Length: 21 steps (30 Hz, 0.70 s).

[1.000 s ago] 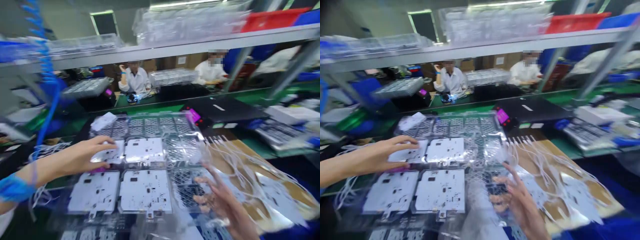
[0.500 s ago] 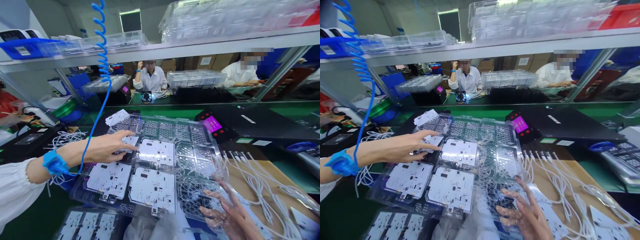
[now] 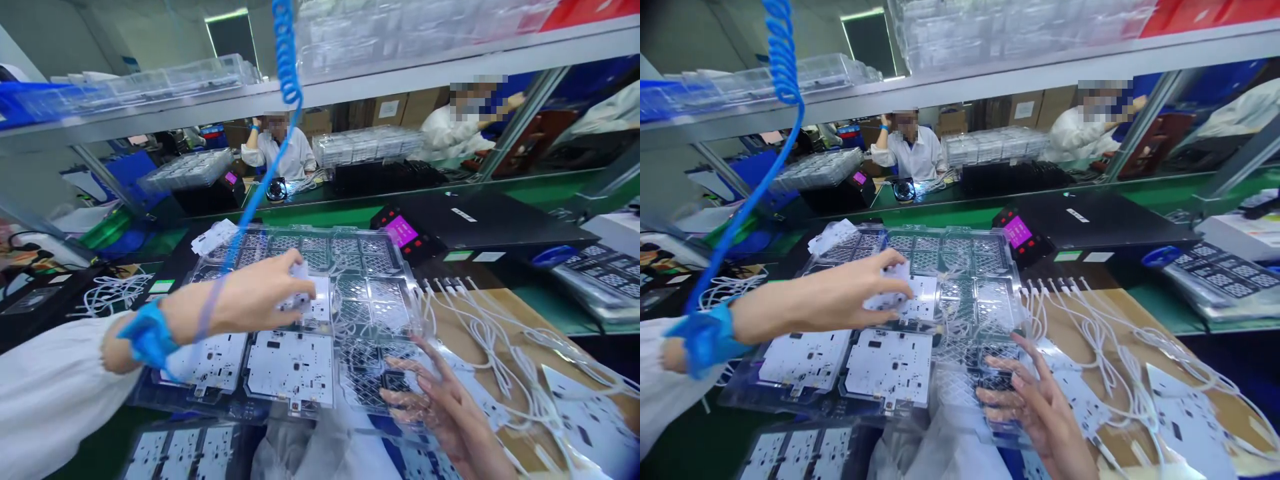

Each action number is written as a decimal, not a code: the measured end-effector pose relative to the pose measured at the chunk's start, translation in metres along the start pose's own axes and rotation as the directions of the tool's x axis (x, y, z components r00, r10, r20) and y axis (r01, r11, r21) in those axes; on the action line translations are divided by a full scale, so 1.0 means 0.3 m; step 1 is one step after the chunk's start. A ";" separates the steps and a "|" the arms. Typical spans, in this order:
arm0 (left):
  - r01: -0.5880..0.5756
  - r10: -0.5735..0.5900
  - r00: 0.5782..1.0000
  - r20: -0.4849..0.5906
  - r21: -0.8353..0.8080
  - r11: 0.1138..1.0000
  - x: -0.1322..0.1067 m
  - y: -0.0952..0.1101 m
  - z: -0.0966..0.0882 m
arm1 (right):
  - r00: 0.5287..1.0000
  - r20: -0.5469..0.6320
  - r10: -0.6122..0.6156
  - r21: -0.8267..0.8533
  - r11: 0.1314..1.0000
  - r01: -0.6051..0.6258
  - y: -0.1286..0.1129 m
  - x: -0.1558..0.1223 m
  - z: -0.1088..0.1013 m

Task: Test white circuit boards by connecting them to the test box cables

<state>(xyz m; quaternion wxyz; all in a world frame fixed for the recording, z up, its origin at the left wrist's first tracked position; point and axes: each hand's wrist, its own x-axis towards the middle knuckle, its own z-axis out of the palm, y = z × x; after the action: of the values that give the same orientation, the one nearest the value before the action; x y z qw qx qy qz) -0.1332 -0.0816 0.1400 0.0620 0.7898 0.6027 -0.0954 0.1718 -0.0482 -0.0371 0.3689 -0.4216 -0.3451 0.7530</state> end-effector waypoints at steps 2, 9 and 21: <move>-0.036 0.038 0.999 -0.011 0.140 0.989 0.075 0.066 0.046 | 1.000 0.019 -0.001 -0.004 1.000 0.001 0.001 -0.001 -0.005; -0.059 0.072 0.997 -0.030 0.313 0.948 0.178 0.103 0.151 | 0.999 0.044 0.022 0.000 1.000 -0.022 0.013 -0.003 -0.018; -0.287 0.287 0.958 0.012 -0.027 0.958 0.180 -0.054 0.068 | 0.997 -0.010 0.076 -0.097 0.992 -0.076 0.005 0.017 -0.042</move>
<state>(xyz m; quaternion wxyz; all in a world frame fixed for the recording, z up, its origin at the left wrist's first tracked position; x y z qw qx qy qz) -0.1368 -0.0309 0.1081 0.0900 0.8673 0.4822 -0.0841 0.1808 -0.0419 -0.0453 0.3200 -0.4543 -0.3639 0.7475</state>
